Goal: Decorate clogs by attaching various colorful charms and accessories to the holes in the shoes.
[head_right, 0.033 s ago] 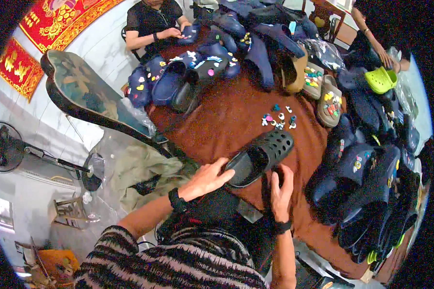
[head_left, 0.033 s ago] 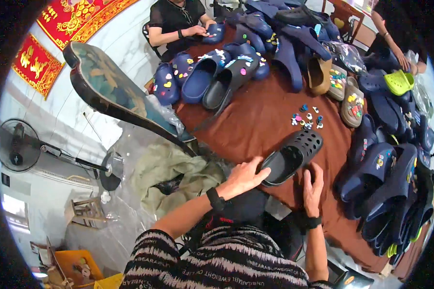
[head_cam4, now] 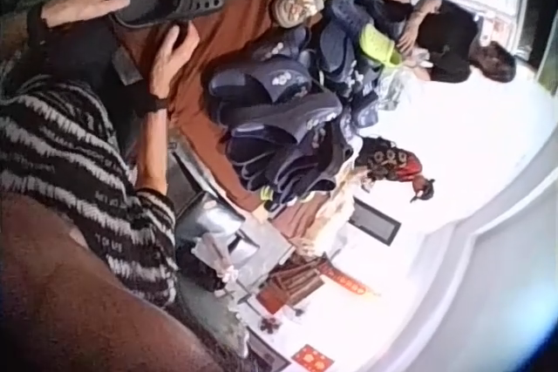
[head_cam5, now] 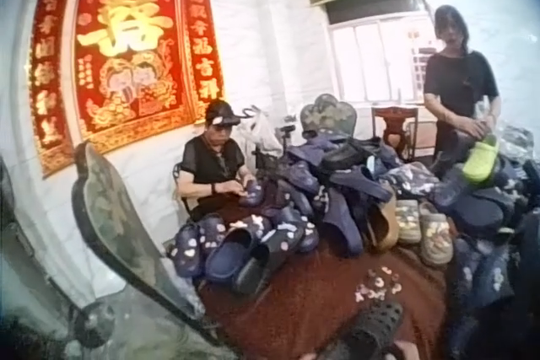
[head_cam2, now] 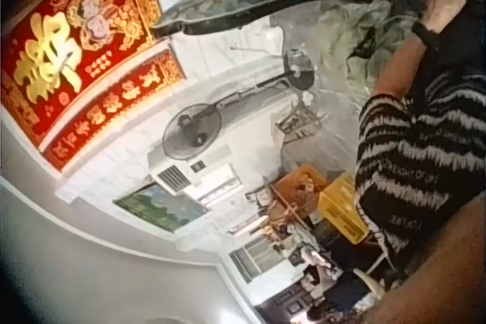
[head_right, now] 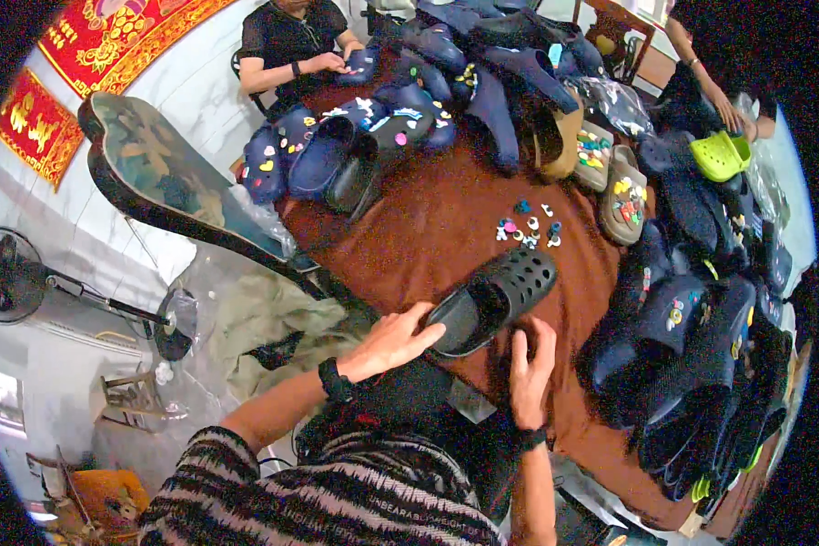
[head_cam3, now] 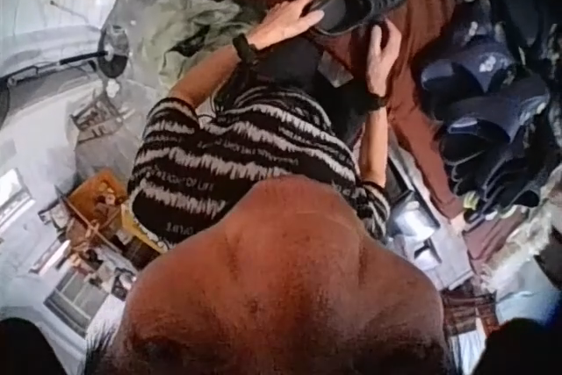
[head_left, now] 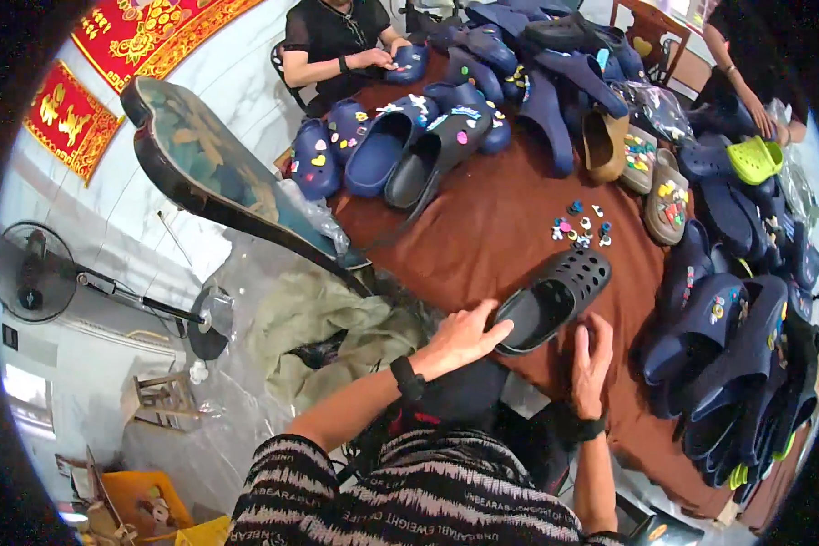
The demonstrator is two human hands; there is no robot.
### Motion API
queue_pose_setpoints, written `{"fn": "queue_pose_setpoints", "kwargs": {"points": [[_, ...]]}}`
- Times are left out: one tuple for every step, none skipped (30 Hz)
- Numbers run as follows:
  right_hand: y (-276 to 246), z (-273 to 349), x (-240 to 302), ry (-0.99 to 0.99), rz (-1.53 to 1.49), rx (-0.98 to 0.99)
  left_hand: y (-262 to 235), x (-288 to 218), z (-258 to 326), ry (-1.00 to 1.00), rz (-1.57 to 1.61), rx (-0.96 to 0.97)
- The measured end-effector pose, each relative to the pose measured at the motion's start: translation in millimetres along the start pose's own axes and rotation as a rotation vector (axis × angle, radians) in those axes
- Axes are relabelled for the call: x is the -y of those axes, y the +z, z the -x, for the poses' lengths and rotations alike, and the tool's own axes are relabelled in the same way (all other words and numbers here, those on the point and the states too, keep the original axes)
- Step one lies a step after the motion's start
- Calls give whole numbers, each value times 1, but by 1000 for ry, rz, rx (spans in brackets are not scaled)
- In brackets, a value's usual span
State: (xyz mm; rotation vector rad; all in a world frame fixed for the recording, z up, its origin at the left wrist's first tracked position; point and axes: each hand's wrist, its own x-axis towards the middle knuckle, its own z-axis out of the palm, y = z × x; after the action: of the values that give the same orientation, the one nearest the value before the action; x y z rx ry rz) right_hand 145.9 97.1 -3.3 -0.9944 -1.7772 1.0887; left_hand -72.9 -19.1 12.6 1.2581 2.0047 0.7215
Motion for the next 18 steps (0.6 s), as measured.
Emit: {"fn": "queue_pose_setpoints", "kwargs": {"points": [[2,7,16,-198,183,-63,-2,-6,2,16,-16,11],[7,6,32,-353,246,-78,-3,-2,-3,14,-8,24],[13,6,48,-387,254,-56,-2,4,-4,11,113,0],[19,6,61,-410,265,-30,0,9,-1,-4,238,-17],[25,7,71,-389,262,5,-4,14,1,64,293,-19],[31,2,74,-377,253,35,-9,15,4,45,229,-28],[34,-2,67,-363,284,58,-11,13,5,96,296,-38],[34,0,59,-352,312,83,-16,9,7,82,281,-8],[35,1,58,-324,367,135,-16,15,8,68,297,10],[34,3,56,-319,373,139,-15,19,9,55,312,23],[33,4,56,-311,422,170,-11,19,11,52,319,24],[35,6,57,-308,462,206,-8,19,15,35,392,34],[37,5,58,-325,479,204,-5,19,19,19,464,41],[38,3,61,-335,471,214,6,25,18,39,521,23],[38,1,62,-364,518,277,9,21,17,35,476,-8],[38,1,64,-393,568,335,11,15,16,34,433,-35],[41,0,65,-398,566,337,9,8,15,-28,382,-27],[42,-1,67,-387,600,382,7,1,15,-28,384,-33]]}}
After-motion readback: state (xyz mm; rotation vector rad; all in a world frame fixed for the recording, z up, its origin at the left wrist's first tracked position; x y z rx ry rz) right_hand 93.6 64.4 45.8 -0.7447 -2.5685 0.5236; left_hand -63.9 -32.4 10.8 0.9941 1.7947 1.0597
